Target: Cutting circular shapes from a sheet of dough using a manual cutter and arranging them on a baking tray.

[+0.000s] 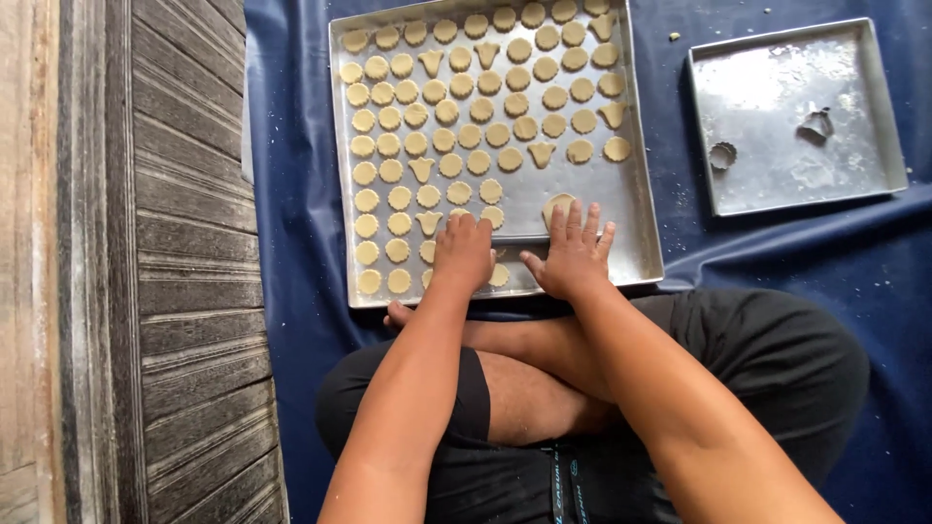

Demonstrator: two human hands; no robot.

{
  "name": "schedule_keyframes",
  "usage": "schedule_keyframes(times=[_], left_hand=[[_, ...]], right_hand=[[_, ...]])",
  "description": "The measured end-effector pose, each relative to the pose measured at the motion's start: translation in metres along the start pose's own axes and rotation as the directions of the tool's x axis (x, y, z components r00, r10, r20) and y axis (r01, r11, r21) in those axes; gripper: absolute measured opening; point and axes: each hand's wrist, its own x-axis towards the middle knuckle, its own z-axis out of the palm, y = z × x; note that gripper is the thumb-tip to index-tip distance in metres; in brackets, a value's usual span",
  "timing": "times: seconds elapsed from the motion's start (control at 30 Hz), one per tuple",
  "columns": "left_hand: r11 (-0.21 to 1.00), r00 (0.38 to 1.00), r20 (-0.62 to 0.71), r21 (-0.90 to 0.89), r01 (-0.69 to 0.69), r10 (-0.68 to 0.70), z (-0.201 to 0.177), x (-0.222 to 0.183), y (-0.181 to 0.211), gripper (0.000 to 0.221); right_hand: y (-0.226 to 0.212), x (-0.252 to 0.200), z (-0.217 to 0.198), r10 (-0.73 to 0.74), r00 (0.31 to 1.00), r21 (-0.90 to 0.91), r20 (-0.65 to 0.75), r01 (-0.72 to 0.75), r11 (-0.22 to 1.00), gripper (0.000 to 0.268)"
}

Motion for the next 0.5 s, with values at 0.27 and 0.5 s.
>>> schedule_keyframes(times=[0.27, 0.5], left_hand=[[0.995, 0.995, 0.088, -0.083, 0.061, -0.054, -0.013, 0.007, 0.007, 0.048], [0.996, 0.998, 0.060, -0.078, 0.040, -0.036, -0.013, 0.021, 0.009, 0.058]], right_hand=[[-0.019, 0.041, -0.020, -0.013, 0.968, 0.061, -0.251, 0.030, 0.998, 0.087], [-0.029, 0.092, -0.046, -0.029, 0.942, 0.083, -0.335, 0.061, 0.995, 0.095]])
